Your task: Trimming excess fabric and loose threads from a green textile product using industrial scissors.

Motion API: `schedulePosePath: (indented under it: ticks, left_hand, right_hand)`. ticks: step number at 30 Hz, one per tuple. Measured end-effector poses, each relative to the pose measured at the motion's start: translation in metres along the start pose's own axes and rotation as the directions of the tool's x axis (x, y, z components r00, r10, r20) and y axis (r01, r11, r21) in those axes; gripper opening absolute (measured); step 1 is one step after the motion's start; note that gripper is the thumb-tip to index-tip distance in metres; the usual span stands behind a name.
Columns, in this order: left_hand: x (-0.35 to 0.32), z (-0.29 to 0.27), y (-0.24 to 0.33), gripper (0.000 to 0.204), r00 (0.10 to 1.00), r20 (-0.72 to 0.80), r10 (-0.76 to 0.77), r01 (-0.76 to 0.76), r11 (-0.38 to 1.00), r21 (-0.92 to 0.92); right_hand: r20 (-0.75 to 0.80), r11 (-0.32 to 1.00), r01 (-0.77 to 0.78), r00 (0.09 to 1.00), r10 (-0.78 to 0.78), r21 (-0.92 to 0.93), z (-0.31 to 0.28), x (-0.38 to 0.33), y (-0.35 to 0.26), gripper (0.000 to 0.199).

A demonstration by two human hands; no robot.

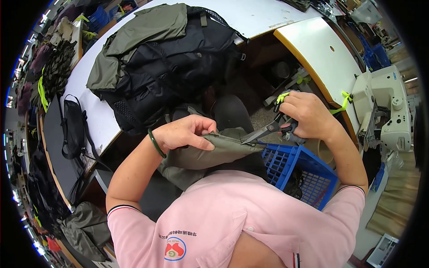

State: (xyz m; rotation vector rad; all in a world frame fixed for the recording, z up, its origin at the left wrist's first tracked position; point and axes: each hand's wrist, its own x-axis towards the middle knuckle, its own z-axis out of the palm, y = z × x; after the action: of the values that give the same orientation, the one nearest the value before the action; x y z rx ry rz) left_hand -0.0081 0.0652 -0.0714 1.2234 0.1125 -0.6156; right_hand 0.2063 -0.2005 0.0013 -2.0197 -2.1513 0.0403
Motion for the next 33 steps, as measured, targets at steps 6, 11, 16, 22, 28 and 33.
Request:
schedulePosePath:
  ticks: [6, 11, 16, 22, 28, 33]
  left_hand:
    - [-0.001, 0.000, -0.001, 0.020, 1.000, 0.005, 0.011, -0.011, 1.000, -0.002]
    - [0.000, 0.000, -0.002, 0.019, 0.999, 0.024, 0.022, -0.023, 0.999, 0.023]
    - [0.001, 0.000, -0.002, 0.019, 1.000, 0.021, 0.021, -0.022, 0.999, 0.027]
    - [0.001, -0.001, -0.005, 0.019, 1.000, 0.018, 0.023, -0.024, 1.000, 0.013]
    - [0.001, -0.001, -0.006, 0.019, 0.999, 0.014, 0.033, -0.033, 0.999, 0.005]
    - [0.000, 0.001, -0.004, 0.019, 0.999, 0.008, 0.034, -0.034, 0.999, -0.006]
  right_hand:
    - [0.017, 1.000, 0.017, 1.000, -0.017, -0.014, -0.002, 0.004, 0.002, 0.030]
    - [0.027, 0.998, 0.033, 0.999, -0.032, -0.051, -0.004, 0.007, 0.001, 0.029]
    - [0.032, 0.996, 0.051, 0.998, -0.049, -0.067, -0.003, 0.009, 0.002, 0.027]
    - [0.027, 0.996, 0.045, 0.999, -0.043, -0.080, -0.001, 0.007, 0.004, 0.026]
    - [0.009, 0.996, 0.025, 1.000, -0.024, -0.080, 0.005, 0.002, 0.005, 0.026]
    - [-0.007, 0.999, -0.044, 0.999, 0.044, -0.016, 0.014, -0.007, 0.003, 0.029]
